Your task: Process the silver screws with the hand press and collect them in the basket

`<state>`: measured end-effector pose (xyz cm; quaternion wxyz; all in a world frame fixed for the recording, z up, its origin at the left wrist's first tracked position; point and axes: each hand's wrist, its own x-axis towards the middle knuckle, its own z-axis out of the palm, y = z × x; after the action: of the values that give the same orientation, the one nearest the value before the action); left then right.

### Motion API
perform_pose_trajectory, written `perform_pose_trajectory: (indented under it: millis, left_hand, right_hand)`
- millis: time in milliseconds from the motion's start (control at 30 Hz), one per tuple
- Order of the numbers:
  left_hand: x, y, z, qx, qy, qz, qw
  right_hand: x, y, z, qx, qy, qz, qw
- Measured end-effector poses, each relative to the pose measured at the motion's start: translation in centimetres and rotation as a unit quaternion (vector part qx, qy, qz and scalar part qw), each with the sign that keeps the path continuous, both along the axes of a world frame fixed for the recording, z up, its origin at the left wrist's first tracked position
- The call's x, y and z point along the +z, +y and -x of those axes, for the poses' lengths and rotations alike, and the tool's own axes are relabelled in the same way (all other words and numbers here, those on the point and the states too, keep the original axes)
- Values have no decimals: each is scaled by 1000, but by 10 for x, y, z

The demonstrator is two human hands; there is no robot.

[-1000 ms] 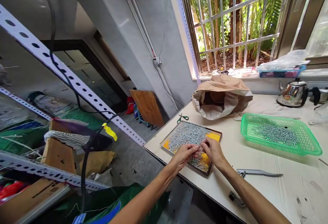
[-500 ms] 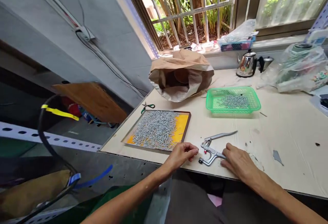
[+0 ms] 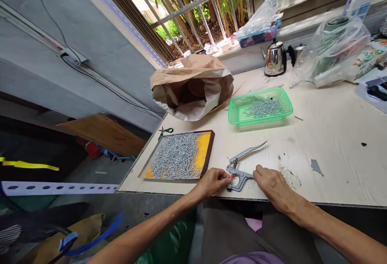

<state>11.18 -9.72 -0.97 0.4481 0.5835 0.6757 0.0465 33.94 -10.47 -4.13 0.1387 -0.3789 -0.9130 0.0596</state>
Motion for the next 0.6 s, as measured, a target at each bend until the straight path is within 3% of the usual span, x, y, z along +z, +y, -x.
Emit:
perform_pose_trajectory:
  millis: [233,433,600]
  left_hand:
    - [-8,6,2,34,-78,163,983]
    - [-5,-3,0,75,-79,187,976]
    - [-6,-5,3,73,-81,177,978]
  right_hand:
    - [3,6,2,3,-23,46,999]
    - [15,19,-5,26,-40,147,988]
    - [15,51,-14,21,-56,98,993]
